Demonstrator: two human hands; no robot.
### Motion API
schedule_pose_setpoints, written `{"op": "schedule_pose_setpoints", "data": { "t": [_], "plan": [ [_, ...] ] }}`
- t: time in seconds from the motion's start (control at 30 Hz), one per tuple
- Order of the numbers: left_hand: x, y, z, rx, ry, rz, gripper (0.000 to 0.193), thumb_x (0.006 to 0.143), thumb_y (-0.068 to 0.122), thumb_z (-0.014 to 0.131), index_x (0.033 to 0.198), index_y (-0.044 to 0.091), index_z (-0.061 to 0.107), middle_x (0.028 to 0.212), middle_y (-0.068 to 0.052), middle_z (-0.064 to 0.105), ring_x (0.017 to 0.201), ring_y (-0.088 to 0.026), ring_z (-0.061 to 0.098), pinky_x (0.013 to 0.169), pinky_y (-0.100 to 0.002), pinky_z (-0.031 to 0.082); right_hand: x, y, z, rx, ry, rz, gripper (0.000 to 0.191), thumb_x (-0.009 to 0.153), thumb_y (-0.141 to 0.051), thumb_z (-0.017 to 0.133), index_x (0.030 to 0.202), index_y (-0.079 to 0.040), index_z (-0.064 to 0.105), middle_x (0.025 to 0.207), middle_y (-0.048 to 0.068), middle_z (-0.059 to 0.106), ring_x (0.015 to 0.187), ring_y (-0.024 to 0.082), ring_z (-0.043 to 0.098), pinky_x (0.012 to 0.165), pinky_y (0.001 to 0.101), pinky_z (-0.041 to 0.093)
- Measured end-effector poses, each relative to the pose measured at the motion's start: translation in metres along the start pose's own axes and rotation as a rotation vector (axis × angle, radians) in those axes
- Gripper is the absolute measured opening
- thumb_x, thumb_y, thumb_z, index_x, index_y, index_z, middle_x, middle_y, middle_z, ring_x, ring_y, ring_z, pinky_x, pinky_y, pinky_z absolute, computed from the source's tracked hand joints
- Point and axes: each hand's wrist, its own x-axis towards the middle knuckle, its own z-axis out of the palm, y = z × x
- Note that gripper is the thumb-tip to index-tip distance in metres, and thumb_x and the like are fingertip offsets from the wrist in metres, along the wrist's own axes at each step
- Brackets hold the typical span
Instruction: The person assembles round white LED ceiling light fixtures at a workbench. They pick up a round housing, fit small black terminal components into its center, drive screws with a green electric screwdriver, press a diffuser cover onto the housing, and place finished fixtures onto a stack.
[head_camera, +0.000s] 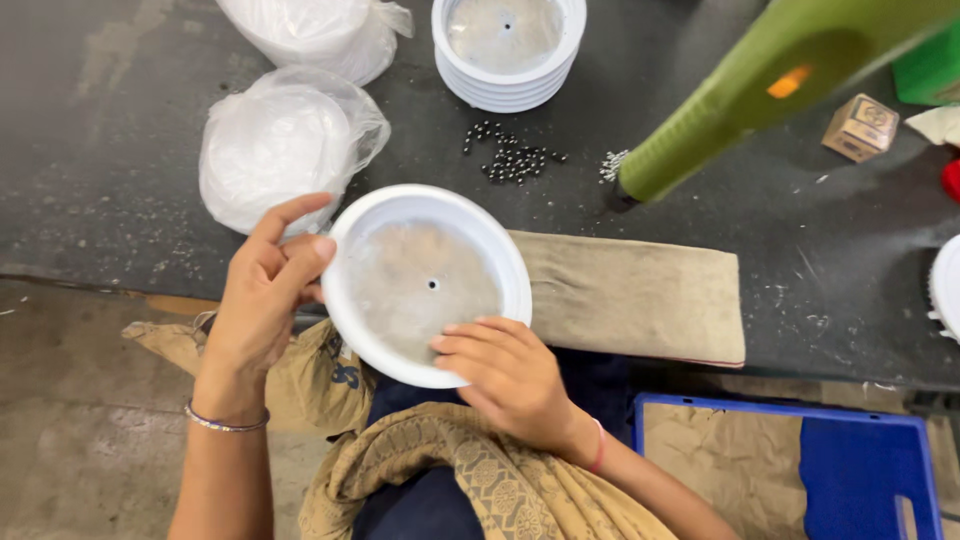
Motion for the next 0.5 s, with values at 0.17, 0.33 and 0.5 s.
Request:
{"op": "schedule_pose_setpoints", "data": {
  "t": [0.17, 0.33, 0.5],
  "plan": [
    [-0.006, -0.048, -0.007, 0.198, -0.021, 0.046, 0.046, 0.113, 0.035, 0.055, 0.138, -0.001, 0.066, 0.110, -0.006, 0.070, 0.096, -0.009, 0.064, 0.080, -0.023, 0.055, -0.032, 0.016, 0.008, 1.395, 0.535, 0.909, 0.038, 0.097, -0.008, 0.068, 0.133, 0.002, 0.062, 0.126, 0.013, 0.069, 0.115, 0.020, 0.066, 0.103, 0.0394, 0.052],
    [-0.022, -0.092, 0.018, 0.067, -0.261, -0.249, 0.043, 0.108, 0.032, 0.053, 0.138, 0.003, 0.061, 0.108, -0.001, 0.069, 0.097, -0.010, 0.063, 0.078, -0.028, 0.057, -0.077, 0.037, 0.009, 1.559, 0.623, 1.213, 0.046, 0.101, -0.026, 0.057, 0.136, 0.002, 0.057, 0.131, 0.012, 0.068, 0.118, 0.021, 0.066, 0.102, 0.0402, 0.052],
    [-0.016, -0.102, 0.057, 0.007, -0.335, -0.319, 0.042, 0.101, 0.024, 0.054, 0.139, 0.006, 0.055, 0.110, -0.002, 0.070, 0.099, -0.011, 0.069, 0.079, -0.032, 0.063, -0.106, 0.062, 0.002, 1.409, 0.652, 1.244, 0.047, 0.106, -0.028, 0.056, 0.139, 0.004, 0.056, 0.135, 0.015, 0.065, 0.120, 0.022, 0.064, 0.103, 0.0399, 0.050]
  ]
}}
